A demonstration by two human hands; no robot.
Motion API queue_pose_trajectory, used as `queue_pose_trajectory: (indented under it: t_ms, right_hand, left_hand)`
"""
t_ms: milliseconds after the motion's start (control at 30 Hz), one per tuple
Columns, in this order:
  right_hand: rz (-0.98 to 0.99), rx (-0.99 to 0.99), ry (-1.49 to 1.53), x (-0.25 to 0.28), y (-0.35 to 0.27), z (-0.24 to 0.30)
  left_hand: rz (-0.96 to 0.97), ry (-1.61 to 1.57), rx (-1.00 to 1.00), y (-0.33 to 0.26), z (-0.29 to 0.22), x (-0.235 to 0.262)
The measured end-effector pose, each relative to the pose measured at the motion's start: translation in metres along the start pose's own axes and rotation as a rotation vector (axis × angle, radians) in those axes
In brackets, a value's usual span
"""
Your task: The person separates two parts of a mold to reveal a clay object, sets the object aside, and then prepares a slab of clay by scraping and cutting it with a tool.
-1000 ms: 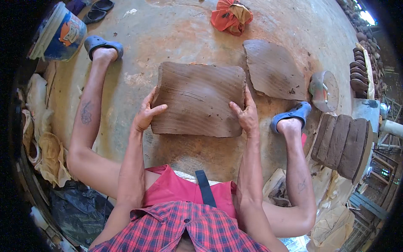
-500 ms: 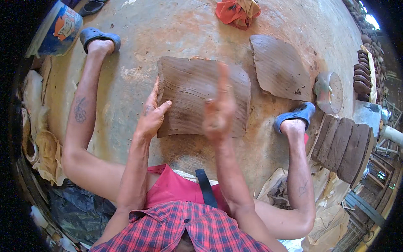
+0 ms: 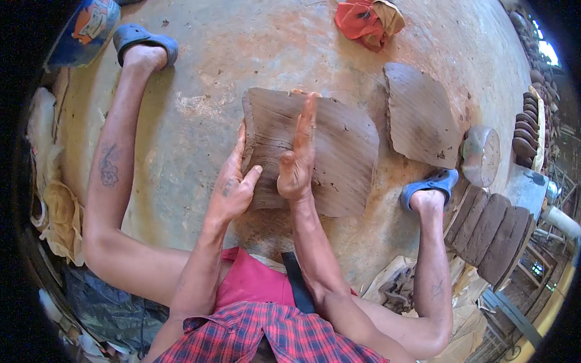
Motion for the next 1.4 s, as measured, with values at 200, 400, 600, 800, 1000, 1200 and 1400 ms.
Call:
queue_pose_trajectory:
  t_ms: [200,400,600,800,1000,1200,1400]
  right_hand:
    - [0.017,-0.093,-0.095,-0.018,-0.01,-0.03]
    - [0.14,-0.038,-0.302,0.002,-0.008,-0.03]
    - [-0.052,0.167,-0.211,0.006,-0.031,0.014]
    - [0.011,0.274,-0.539,-0.008,-0.056,0.032]
    - [0.035,0.296,-0.855,-0.019,-0.058,0.015]
    - [0.063,0.302,-0.817,-0.028,-0.068,0.027]
    - [0.082,0.319,-0.138,-0.058,-0.056,0.047]
  left_hand:
    - [-0.069,0.161,-0.009,0.003,0.01,0.022]
    - [-0.043,0.286,-0.082,0.005,0.014,0.006]
    - [-0.044,0.048,0.068,0.008,0.033,0.019]
    - [-0.026,-0.243,0.14,0.015,0.035,0.024]
    - [0.027,-0.827,0.384,0.008,0.06,0.014]
    - [-0.046,-0.796,0.298,-0.006,0.046,0.027]
    - [-0.109,-0.947,0.565,-0.04,0.07,0.013]
Point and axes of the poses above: each hand's wrist, its own y-axis towards the middle knuckle, its own x-axis out of the back of the hand, z = x × y, the point moved 8 cm from there along y, towards the middle knuckle, and after that the axes turned 13 degrees about -z, right-handed, at the moved point
